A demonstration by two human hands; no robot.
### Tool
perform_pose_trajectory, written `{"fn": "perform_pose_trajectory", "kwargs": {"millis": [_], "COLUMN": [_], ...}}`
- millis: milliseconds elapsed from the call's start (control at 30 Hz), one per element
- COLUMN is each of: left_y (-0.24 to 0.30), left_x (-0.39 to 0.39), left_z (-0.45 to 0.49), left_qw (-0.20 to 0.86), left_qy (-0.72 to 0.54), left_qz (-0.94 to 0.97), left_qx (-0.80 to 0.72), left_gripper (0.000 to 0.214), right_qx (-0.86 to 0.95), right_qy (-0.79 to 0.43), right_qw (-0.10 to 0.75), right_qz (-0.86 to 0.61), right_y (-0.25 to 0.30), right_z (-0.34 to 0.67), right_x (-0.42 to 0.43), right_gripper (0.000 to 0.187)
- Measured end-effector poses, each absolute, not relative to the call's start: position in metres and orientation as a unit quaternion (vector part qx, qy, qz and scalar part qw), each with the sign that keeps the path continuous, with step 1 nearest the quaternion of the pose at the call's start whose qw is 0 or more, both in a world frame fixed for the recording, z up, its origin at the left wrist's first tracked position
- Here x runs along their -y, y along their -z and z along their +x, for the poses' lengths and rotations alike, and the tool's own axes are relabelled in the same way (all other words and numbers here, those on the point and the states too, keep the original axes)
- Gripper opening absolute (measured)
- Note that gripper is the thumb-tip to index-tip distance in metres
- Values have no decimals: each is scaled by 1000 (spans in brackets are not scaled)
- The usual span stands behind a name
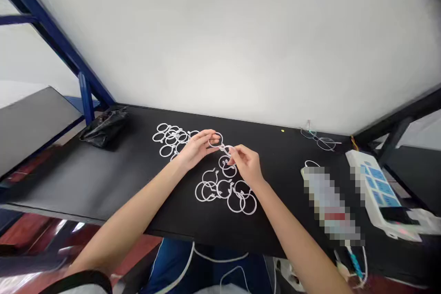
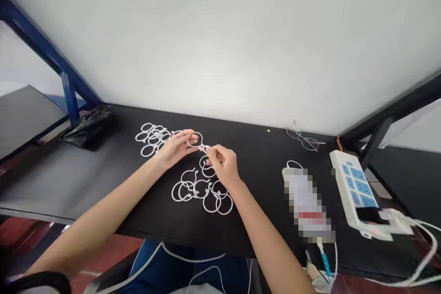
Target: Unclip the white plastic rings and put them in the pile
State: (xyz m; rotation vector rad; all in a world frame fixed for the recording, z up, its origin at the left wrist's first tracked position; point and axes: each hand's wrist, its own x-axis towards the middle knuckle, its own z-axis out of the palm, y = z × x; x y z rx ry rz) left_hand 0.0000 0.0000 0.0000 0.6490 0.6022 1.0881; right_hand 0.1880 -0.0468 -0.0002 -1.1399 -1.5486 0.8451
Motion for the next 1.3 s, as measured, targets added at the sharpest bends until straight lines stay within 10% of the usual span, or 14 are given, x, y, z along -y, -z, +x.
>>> {"fn": "perform_pose_trajectory", "kwargs": {"millis": [1300], "left_y": [0], "left_x": [-3], "left_z": [-3], "left_qw": [743], "left_qy": [-521], "left_qz": [305], "left_qx": [-288], "left_gripper": [19], "right_qx": [680], "right_qy": [-313], "right_qw": [447], "right_qz": [-490], "right_y": [3], "right_z": [189], "right_x": [49], "right_gripper": [31]}}
